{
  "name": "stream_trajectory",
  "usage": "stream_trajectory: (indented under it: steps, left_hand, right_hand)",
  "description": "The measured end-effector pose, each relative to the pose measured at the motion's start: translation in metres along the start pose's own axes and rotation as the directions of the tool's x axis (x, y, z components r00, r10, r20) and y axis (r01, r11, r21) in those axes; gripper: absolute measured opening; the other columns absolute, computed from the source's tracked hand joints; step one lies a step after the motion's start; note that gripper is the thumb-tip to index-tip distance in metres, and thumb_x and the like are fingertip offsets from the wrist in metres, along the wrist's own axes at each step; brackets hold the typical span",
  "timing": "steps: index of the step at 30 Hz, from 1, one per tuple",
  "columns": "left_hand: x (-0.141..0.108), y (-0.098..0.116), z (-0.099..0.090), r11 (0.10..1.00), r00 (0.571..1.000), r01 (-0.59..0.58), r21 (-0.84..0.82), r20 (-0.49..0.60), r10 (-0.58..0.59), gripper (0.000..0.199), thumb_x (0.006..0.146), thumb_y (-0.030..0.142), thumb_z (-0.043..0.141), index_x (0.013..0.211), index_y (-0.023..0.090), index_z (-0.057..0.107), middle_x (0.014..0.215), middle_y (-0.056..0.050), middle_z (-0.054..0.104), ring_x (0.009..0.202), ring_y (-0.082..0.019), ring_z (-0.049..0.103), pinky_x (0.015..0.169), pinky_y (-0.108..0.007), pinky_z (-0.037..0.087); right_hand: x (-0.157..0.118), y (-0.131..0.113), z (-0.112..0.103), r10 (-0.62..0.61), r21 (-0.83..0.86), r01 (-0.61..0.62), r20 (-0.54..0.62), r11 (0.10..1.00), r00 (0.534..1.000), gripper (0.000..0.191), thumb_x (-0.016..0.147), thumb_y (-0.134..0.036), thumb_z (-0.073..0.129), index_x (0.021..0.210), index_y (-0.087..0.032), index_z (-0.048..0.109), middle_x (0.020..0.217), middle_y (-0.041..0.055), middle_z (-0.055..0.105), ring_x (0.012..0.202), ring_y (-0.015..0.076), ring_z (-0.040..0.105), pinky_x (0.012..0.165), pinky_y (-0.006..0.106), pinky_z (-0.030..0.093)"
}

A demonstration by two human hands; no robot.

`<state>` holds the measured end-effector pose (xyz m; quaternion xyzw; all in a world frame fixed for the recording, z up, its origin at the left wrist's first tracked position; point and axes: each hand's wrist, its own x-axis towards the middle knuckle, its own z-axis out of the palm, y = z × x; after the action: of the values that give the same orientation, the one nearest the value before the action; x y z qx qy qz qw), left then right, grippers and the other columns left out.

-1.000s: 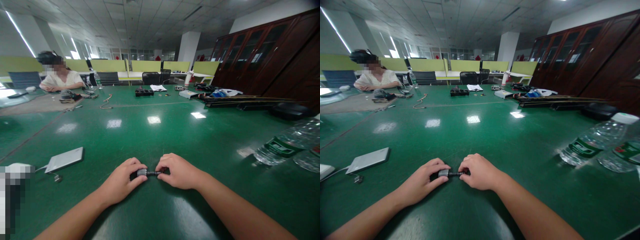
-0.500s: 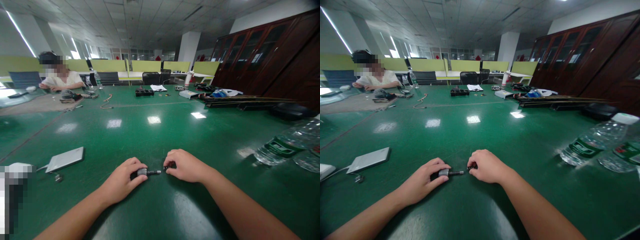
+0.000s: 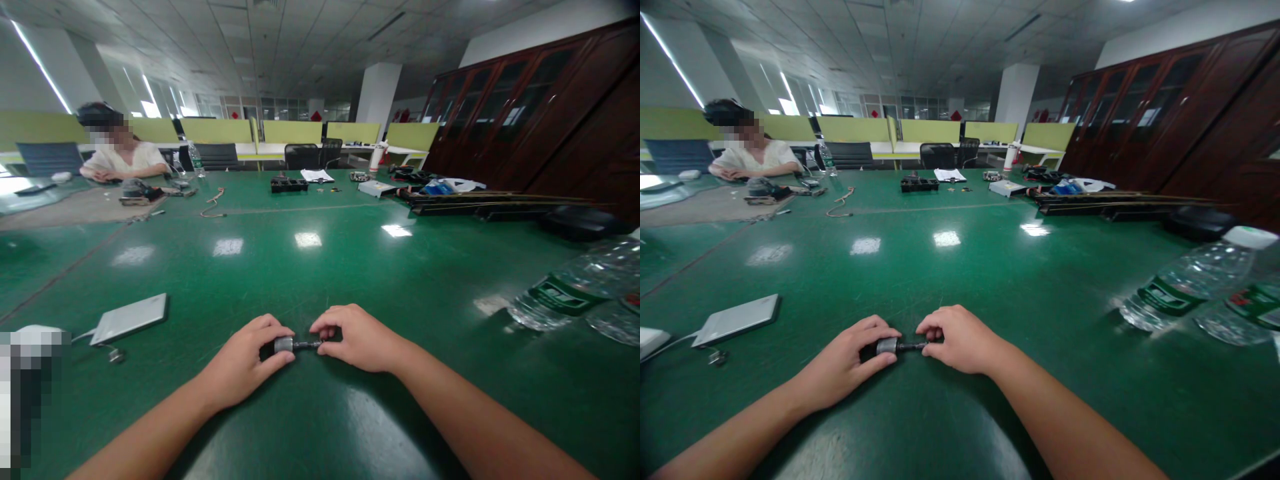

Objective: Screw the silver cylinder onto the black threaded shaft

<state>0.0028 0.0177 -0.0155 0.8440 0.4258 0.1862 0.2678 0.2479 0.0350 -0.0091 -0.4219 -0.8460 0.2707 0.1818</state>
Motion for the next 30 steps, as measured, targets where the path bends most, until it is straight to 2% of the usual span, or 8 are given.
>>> stream_trajectory:
  steps: [3,6,11,16,22,30]
  left_hand:
    - [0.001,-0.001,0.001,1.0,1.0,-0.01,-0.017,-0.024,0.01,0.029,0.088,0.028,0.067,0.117,0.024,0.064,0.104,-0.004,0.063,0.096,-0.021,0.06,0.086,-0.033,0.048]
    - [0.002,-0.002,0.002,1.0,1.0,-0.009,-0.016,-0.029,0.008,0.028,0.085,0.025,0.07,0.113,0.023,0.066,0.101,-0.003,0.063,0.094,-0.021,0.061,0.084,-0.032,0.048]
    - [0.003,0.0,0.002,1.0,1.0,-0.013,-0.014,-0.01,0.013,0.026,0.086,0.027,0.069,0.112,0.024,0.068,0.102,-0.003,0.063,0.095,-0.021,0.061,0.086,-0.032,0.048]
    - [0.004,0.002,0.001,1.0,1.0,-0.016,-0.027,-0.009,0.016,0.02,0.094,0.031,0.058,0.109,0.024,0.069,0.101,-0.003,0.064,0.094,-0.02,0.062,0.085,-0.031,0.048]
    - [0.005,0.0,0.001,1.0,1.0,-0.016,-0.022,-0.015,0.015,0.022,0.088,0.027,0.065,0.109,0.024,0.069,0.1,-0.003,0.064,0.094,-0.02,0.062,0.085,-0.031,0.049]
    - [0.005,0.002,0.002,1.0,1.0,-0.015,-0.016,-0.019,0.015,0.022,0.09,0.027,0.065,0.11,0.024,0.07,0.101,-0.003,0.065,0.095,-0.021,0.062,0.086,-0.031,0.049]
  right_hand:
    - [0.003,-0.006,0.017,-0.034,0.055,0.038,-0.072,0.998,0.997,0.023,0.076,-0.016,0.075,0.099,-0.02,0.073,0.085,0.0018,0.071,0.078,0.0139,0.063,0.074,0.025,0.046]
    - [0.007,-0.009,0.027,-0.081,0.026,0.084,-0.111,0.996,0.991,0.02,0.077,-0.016,0.074,0.096,-0.019,0.073,0.084,0.0022,0.072,0.08,0.0154,0.062,0.075,0.027,0.045]
    - [0.007,-0.007,0.026,-0.098,-0.018,0.097,-0.123,0.995,0.988,0.015,0.079,-0.019,0.074,0.094,-0.02,0.074,0.084,0.0023,0.072,0.08,0.0164,0.061,0.076,0.029,0.044]
    - [0.005,-0.006,0.025,-0.109,-0.031,0.106,-0.121,0.994,0.987,0.014,0.081,-0.02,0.072,0.095,-0.02,0.074,0.085,0.0024,0.072,0.082,0.0166,0.062,0.078,0.029,0.043]
    - [0.006,-0.007,0.027,-0.145,-0.044,0.141,-0.126,0.989,0.981,0.015,0.082,-0.02,0.072,0.097,-0.019,0.075,0.086,0.0033,0.073,0.082,0.0169,0.061,0.078,0.029,0.043]
    - [0.007,-0.005,0.034,-0.15,-0.072,0.141,-0.129,0.987,0.98,0.013,0.083,-0.023,0.07,0.095,-0.02,0.075,0.085,0.0029,0.073,0.085,0.018,0.061,0.081,0.032,0.042]
